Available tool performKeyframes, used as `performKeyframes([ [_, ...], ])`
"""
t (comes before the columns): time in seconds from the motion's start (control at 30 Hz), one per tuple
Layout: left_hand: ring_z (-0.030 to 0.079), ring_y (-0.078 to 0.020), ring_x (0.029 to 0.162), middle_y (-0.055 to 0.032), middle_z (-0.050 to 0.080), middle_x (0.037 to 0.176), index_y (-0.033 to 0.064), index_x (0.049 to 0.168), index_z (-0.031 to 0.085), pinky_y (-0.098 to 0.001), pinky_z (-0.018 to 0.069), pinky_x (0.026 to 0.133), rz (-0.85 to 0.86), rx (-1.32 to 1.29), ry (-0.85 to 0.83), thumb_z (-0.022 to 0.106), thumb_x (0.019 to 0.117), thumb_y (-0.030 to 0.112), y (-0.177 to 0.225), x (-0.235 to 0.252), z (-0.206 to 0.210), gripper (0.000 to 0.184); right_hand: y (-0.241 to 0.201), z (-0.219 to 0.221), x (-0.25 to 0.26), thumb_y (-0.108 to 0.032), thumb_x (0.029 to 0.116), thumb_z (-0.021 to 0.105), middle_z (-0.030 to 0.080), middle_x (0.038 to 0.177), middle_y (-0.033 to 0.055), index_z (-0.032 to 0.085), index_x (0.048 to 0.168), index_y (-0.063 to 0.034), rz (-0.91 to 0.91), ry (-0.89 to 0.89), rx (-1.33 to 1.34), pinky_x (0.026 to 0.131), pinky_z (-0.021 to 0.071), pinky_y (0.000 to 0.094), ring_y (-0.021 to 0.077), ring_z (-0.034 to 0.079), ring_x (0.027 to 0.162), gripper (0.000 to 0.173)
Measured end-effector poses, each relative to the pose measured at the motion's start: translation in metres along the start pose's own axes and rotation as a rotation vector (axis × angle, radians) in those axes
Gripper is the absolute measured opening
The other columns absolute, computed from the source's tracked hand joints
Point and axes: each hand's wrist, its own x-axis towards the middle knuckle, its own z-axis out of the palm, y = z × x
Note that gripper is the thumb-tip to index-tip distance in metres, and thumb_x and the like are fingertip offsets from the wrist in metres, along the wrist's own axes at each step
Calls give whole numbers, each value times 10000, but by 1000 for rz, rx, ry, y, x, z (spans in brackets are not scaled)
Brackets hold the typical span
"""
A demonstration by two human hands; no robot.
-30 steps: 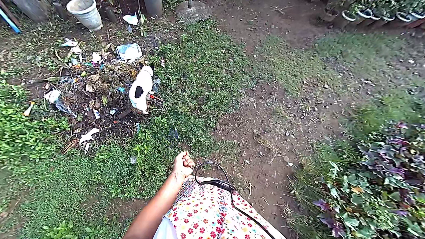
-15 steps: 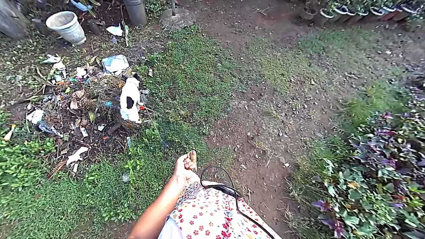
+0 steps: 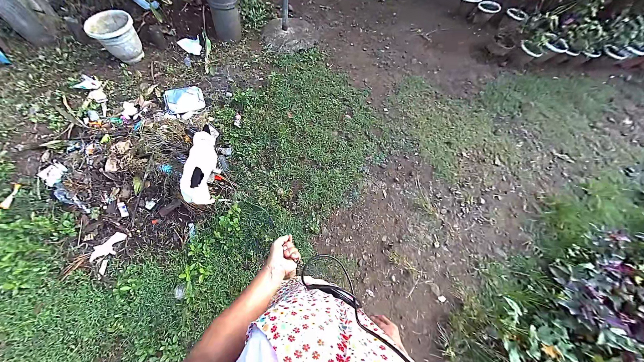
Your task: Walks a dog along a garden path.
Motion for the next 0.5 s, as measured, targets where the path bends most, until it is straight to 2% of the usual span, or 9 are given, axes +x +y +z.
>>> performKeyframes([
  [0.07, 294, -21, 325, 81, 288, 465, 150, 808, 424, -155, 302, 338, 6, 7, -2, 330, 1088, 188, 7, 7, 16, 298, -30, 4, 14, -88, 1084, 481, 584, 830, 107, 543, 1274, 107, 13, -7, 159, 600, 475, 257, 88, 529, 611, 279],
  [0.1, 294, -22, 327, 79, 291, 470, 146, 816, 427, -154, 303, 339, 5, 10, -5, 326, 1090, 186, 8, 9, 23, 294, -46, 6, 18, -84, 1088, 464, 574, 815, 92, 536, 1246, 94, 26, -15, 284, 592, 485, 250, 87, 538, 601, 248],
  [0.17, 300, -20, 328, 75, 303, 476, 132, 835, 436, -152, 308, 336, -6, 22, -23, 323, 1089, 179, 8, 12, 37, 282, -70, 9, 28, -110, 1098, 400, 577, 691, 11, 523, 1055, -16, 32, -49, 595, 523, 521, 228, 71, 571, 529, 161],
  [0.27, 336, -10, 341, 74, 339, 484, 122, 852, 455, -144, 341, 352, -39, 98, -74, 340, 1090, 165, 0, 16, 56, 268, -112, 6, 36, -198, 1115, 338, 617, 679, -32, 538, 957, -115, -28, -166, 867, 550, 551, 236, 77, 617, 559, 268],
  [0.4, 385, -33, 367, 58, 385, 522, 108, 901, 482, -171, 393, 367, -73, 170, -103, 343, 1098, 199, -10, 18, 81, 257, -177, 3, 33, -252, 1117, 291, 679, 706, -36, 581, 867, -158, -98, -359, 896, 588, 578, 244, 84, 663, 601, 395],
  [0.5, 434, -48, 404, 35, 449, 587, 91, 944, 505, -181, 419, 382, -59, 295, -151, 337, 1108, 211, -24, 16, 101, 264, -217, 3, 35, -235, 1124, 237, 704, 774, -8, 575, 905, -128, -172, -526, 695, 625, 582, 247, 99, 685, 662, 417],
])
